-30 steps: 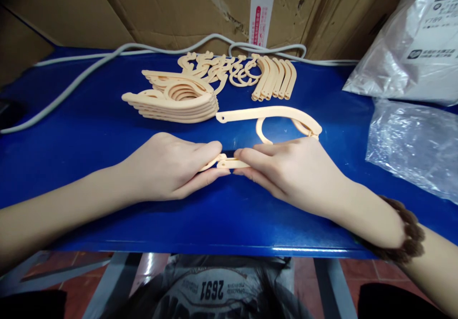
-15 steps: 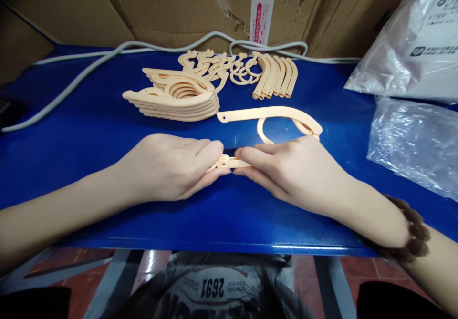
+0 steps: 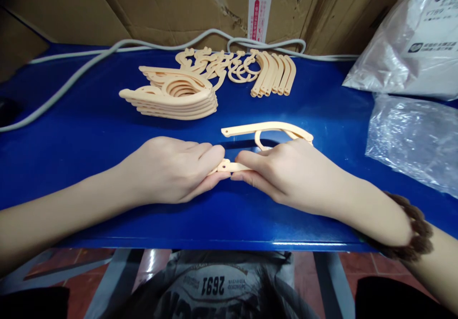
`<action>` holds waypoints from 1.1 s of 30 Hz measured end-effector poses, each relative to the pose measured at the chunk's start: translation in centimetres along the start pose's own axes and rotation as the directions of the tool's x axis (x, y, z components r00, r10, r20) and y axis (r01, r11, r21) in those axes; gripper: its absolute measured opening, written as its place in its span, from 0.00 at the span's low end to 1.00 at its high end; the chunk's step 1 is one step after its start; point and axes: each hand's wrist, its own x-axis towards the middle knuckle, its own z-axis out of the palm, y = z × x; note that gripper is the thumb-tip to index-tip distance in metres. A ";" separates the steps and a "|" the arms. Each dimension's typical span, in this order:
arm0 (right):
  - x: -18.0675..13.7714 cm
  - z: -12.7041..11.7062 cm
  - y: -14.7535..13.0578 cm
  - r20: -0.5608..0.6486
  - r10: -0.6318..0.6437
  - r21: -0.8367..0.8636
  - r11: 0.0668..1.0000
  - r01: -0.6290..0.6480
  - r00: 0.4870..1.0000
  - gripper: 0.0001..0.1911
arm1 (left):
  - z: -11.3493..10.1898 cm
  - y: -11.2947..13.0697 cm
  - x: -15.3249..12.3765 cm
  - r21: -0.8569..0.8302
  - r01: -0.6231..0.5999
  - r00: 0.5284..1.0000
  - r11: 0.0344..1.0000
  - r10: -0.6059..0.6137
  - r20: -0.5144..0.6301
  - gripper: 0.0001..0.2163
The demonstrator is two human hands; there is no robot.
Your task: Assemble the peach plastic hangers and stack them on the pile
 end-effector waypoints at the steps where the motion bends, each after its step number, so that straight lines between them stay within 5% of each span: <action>1: 0.0 0.0 0.0 0.011 0.004 0.008 1.000 -0.004 1.000 0.26 | 0.0 0.0 0.0 -0.002 0.000 1.000 1.000 0.000 0.000 0.17; 10: -0.1 0.0 -0.2 0.077 0.012 0.129 0.991 -0.022 0.997 0.25 | 0.0 0.1 0.0 -0.054 -0.003 1.000 0.999 0.004 0.029 0.17; 17: 0.0 0.1 0.0 0.060 0.007 0.036 0.999 -0.009 0.998 0.25 | 0.6 -0.2 0.0 -0.227 0.106 0.987 0.968 -0.074 0.145 0.17; 23: -0.1 0.4 -0.1 -0.078 -0.036 -0.131 0.991 0.026 0.996 0.24 | 0.5 -0.7 0.1 -0.305 0.157 0.973 0.939 -0.093 0.212 0.17; 33: -0.2 0.5 -0.1 -0.061 -0.003 -0.190 0.982 -0.008 0.998 0.30 | 0.3 -0.5 0.1 -0.206 0.069 0.990 0.976 -0.042 0.133 0.17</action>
